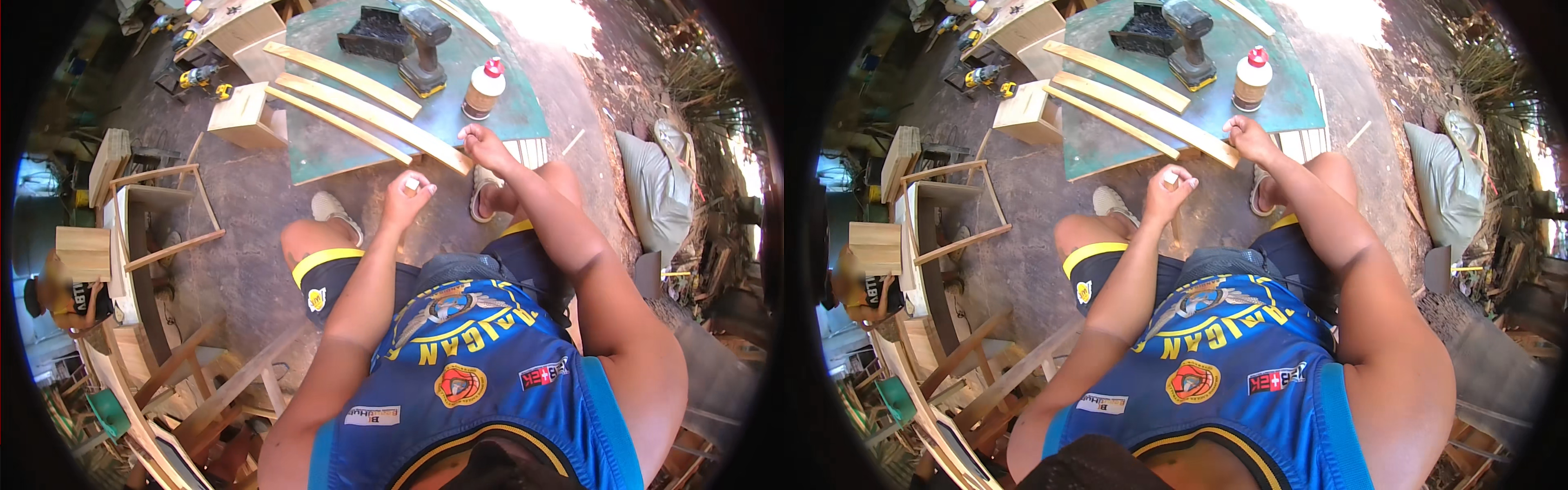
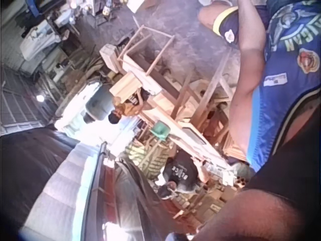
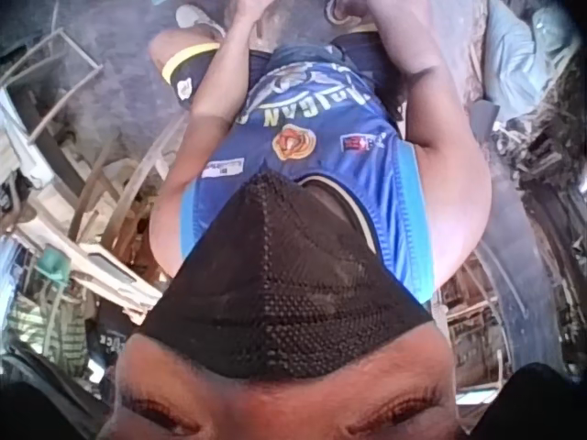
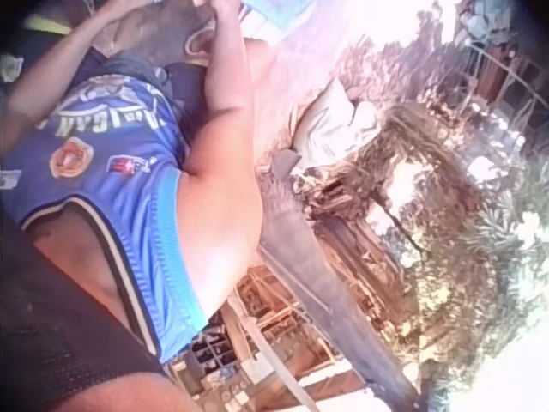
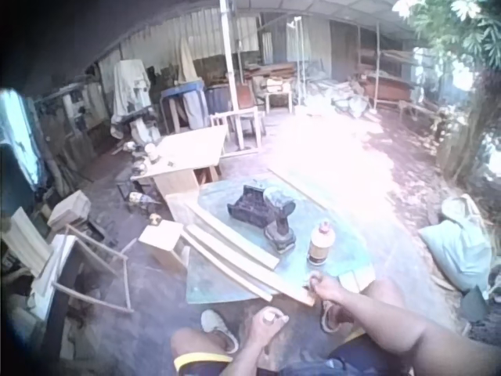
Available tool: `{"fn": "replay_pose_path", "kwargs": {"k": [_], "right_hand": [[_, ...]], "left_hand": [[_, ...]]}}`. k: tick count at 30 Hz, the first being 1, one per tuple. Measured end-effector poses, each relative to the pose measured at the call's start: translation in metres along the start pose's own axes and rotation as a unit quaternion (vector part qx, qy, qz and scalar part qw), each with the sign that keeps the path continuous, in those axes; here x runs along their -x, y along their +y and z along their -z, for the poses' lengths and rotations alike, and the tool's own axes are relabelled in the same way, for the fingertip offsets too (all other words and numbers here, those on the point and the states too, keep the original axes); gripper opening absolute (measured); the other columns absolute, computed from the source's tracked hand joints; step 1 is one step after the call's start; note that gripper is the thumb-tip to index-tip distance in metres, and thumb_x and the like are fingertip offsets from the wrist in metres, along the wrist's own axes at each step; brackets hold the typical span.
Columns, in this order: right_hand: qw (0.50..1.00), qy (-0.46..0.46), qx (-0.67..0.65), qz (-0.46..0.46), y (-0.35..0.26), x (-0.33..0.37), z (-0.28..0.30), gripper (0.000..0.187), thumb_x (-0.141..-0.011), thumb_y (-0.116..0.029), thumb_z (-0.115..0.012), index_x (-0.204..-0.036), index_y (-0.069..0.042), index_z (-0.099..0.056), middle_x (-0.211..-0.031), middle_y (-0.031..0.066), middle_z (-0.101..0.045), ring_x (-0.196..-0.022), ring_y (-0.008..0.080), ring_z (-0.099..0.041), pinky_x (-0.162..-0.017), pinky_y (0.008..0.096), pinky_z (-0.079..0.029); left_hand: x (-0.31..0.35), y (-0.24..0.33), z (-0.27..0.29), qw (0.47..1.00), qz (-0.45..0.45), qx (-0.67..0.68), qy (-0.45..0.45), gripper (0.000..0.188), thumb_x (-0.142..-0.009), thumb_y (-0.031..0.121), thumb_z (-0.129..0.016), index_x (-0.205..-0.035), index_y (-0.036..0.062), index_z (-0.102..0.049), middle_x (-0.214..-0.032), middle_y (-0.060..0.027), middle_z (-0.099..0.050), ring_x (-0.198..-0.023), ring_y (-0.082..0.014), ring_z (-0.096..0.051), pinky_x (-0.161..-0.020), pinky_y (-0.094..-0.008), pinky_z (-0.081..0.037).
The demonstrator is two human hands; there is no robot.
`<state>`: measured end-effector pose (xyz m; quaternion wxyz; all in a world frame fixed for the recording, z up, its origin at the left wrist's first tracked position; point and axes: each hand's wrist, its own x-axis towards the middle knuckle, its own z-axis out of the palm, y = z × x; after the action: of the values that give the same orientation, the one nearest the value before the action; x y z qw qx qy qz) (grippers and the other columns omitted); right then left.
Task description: The recorder uses glue and an electric drill to assemble thin wood strips into a frame structure while seated in a workshop.
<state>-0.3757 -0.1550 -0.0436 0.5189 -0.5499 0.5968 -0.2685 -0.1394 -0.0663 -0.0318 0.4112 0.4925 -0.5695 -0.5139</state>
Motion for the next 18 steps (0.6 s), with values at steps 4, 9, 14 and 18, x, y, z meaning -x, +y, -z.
{"fn": "replay_pose_path", "kwargs": {"k": [4, 9, 14, 18], "right_hand": [[0.979, 0.014, -0.188, 0.081, 0.017, 0.015, -0.005, 0.01, -0.092, -0.004, -0.05, -0.098, -0.002, -0.057, -0.087, 0.0035, -0.064, -0.076, 0.0087, -0.057, -0.071, 0.024, -0.047], [0.984, 0.051, -0.148, 0.086, 0.028, 0.015, -0.014, 0.009, -0.09, -0.005, -0.059, -0.097, 0.001, -0.061, -0.086, 0.0024, -0.065, -0.077, 0.0075, -0.059, -0.07, 0.0234, -0.048], [0.985, 0.051, -0.149, 0.075, 0.03, 0.015, -0.012, 0.011, -0.088, -0.005, -0.062, -0.096, 0.002, -0.064, -0.083, 0.0022, -0.066, -0.074, 0.0067, -0.059, -0.069, 0.0227, -0.049], [0.991, 0.027, -0.111, 0.076, 0.03, 0.014, -0.01, 0.01, -0.088, -0.005, -0.063, -0.094, 0.002, -0.065, -0.082, 0.0021, -0.066, -0.073, 0.006, -0.059, -0.068, 0.0221, -0.049]], "left_hand": [[-0.008, -0.008, -0.016, 0.999, -0.039, -0.037, 0.01, 0.018, -0.081, 0.013, -0.069, -0.095, 0.0036, -0.064, -0.09, -0.0067, -0.066, -0.087, -0.015, -0.061, -0.08, -0.0289, -0.047], [-0.011, -0.018, -0.03, 0.997, -0.034, -0.066, -0.021, 0.024, -0.085, 0.014, -0.064, -0.107, 0.0051, -0.063, -0.104, -0.0095, -0.066, -0.098, -0.0196, -0.061, -0.086, -0.0305, -0.046], [-0.018, -0.024, -0.039, 0.998, 0.0, -0.045, -0.053, 0.025, -0.087, 0.016, -0.063, -0.109, 0.0062, -0.063, -0.102, -0.0077, -0.066, -0.093, -0.0158, -0.06, -0.083, -0.0286, -0.046], [-0.025, -0.031, -0.043, 0.998, -0.042, -0.032, -0.045, 0.026, -0.088, 0.015, -0.061, -0.113, 0.0067, -0.063, -0.099, -0.0072, -0.066, -0.087, -0.0139, -0.059, -0.08, -0.028, -0.046]]}}
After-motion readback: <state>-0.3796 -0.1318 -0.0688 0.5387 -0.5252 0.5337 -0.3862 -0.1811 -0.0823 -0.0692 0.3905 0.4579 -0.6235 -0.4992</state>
